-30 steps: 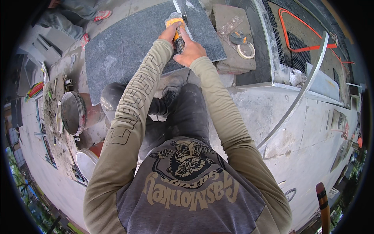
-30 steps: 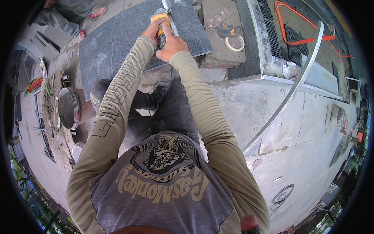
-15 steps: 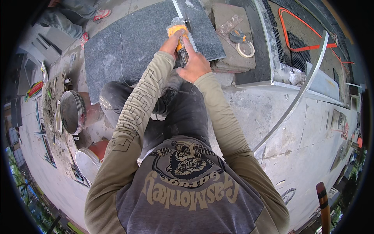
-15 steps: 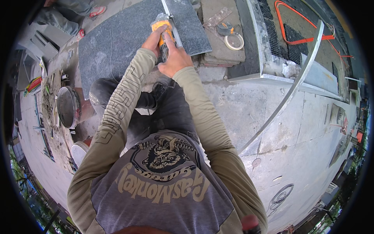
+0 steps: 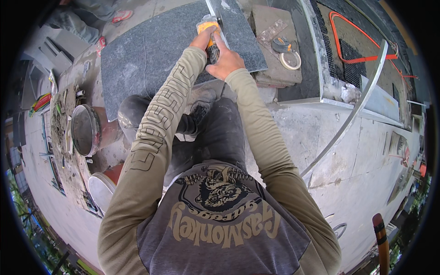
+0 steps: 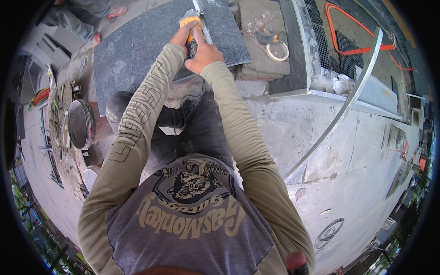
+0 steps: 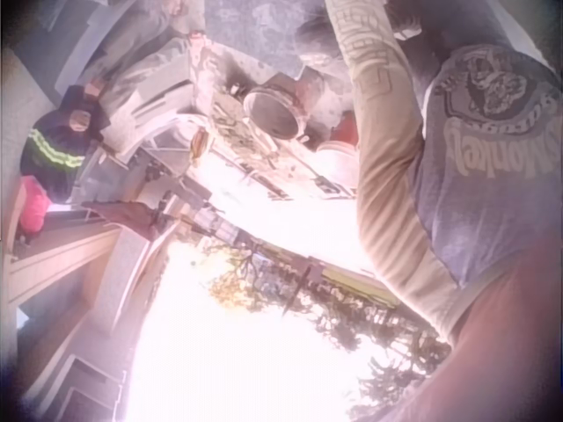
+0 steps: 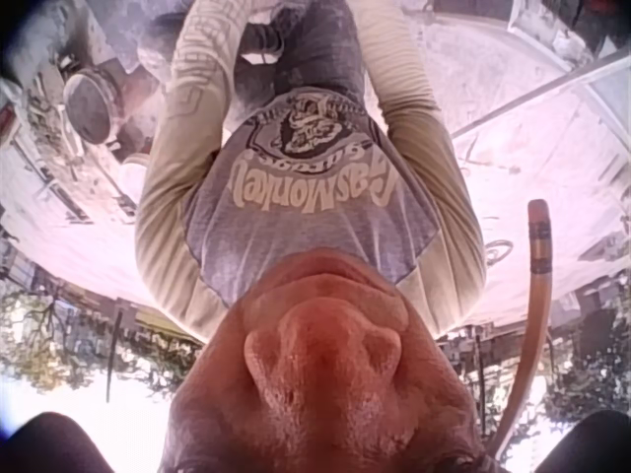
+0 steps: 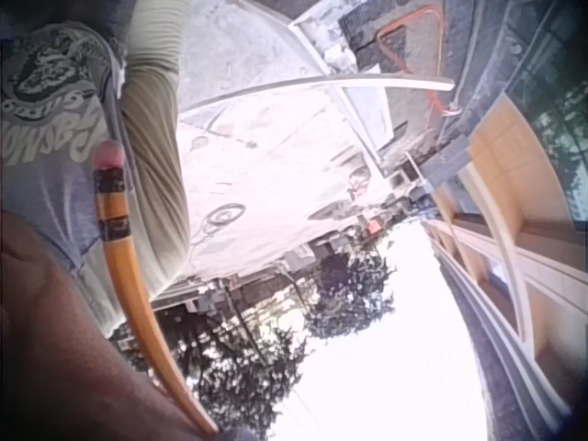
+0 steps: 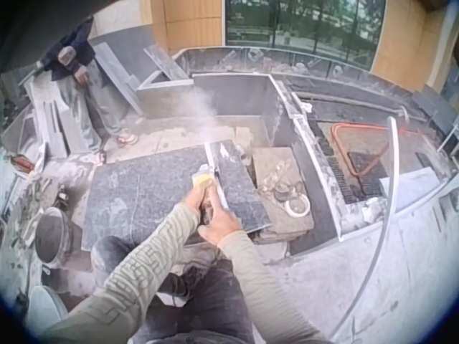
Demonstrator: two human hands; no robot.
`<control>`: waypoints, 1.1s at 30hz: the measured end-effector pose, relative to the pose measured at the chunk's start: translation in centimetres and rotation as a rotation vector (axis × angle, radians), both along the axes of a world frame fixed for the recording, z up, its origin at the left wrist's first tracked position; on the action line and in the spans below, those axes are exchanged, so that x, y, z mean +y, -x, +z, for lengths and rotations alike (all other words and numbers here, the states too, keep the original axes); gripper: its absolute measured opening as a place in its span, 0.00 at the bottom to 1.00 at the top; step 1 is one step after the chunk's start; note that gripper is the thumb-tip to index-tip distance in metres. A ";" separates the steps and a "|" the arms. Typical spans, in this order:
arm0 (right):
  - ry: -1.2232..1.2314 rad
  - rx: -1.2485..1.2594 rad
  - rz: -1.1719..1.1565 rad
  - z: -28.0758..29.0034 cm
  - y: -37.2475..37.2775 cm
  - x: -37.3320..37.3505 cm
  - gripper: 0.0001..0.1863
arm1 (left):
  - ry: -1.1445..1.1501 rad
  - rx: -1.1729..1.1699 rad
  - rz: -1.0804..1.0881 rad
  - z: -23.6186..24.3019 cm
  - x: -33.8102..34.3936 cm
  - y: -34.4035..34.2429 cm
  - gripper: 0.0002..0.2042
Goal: The person uses an angle grinder to cut a dark stone tile on the floor. They guide the tool along a marked line, then reposition the tile to continue cutting another edge.
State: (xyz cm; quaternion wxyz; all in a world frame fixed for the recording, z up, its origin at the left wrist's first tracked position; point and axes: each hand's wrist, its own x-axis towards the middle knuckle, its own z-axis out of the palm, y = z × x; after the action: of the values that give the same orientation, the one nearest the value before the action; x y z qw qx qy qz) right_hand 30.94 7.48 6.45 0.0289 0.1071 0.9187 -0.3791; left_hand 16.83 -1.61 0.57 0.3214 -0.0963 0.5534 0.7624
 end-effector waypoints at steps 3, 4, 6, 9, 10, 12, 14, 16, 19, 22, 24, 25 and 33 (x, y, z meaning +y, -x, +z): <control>-0.055 0.009 -0.009 -0.7 -0.8 -0.4 0.61 | 0.021 -0.021 0.017 0.3 -0.1 -1.1 0.22; -0.033 -0.001 -0.007 -0.3 -1.4 -0.5 0.61 | 0.025 -0.037 0.026 0.3 -0.4 -1.7 0.23; 0.010 -0.029 -0.003 0.6 -3.3 -0.5 0.60 | 0.016 -0.020 0.009 0.8 -0.6 -3.6 0.22; 0.002 -0.024 -0.014 0.8 -5.7 -0.6 0.60 | -0.001 -0.029 0.010 1.4 -0.6 -6.0 0.22; -0.001 -0.021 -0.016 0.8 -5.9 -0.6 0.60 | -0.004 -0.034 0.016 1.4 -0.6 -6.4 0.22; -0.007 -0.015 -0.021 0.6 -6.4 -0.7 0.60 | 0.003 -0.018 0.007 1.2 -0.8 -6.5 0.22; 0.027 -0.059 -0.009 0.7 -6.6 -0.5 0.60 | 0.006 -0.014 -0.001 1.5 -0.6 -6.9 0.22; 0.048 -0.081 -0.002 0.8 -6.8 -0.4 0.60 | 0.010 -0.015 0.000 1.9 -0.5 -7.5 0.22; 0.063 -0.098 -0.006 0.9 -7.2 -0.6 0.60 | 0.011 -0.023 0.007 1.1 -0.7 -7.2 0.21; 0.053 -0.107 -0.018 0.8 -7.5 -0.7 0.60 | -0.008 -0.022 0.022 0.8 -0.9 -7.5 0.20; -0.008 -0.059 -0.023 0.5 -8.0 -0.8 0.60 | -0.005 -0.003 0.026 0.8 -0.8 -7.9 0.25; -0.008 -0.047 -0.023 0.4 -8.1 -0.8 0.60 | -0.003 0.009 0.034 0.8 -0.9 -8.0 0.28; -0.017 0.003 -0.025 0.3 -8.5 -1.2 0.59 | -0.020 -0.012 0.011 0.9 -1.1 -8.7 0.27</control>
State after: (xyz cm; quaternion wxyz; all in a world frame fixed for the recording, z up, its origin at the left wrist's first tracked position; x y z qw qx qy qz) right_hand 39.44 6.26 6.72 0.0216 0.1183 0.9204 -0.3719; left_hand 25.57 -2.71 1.47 0.3216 -0.1006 0.5431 0.7691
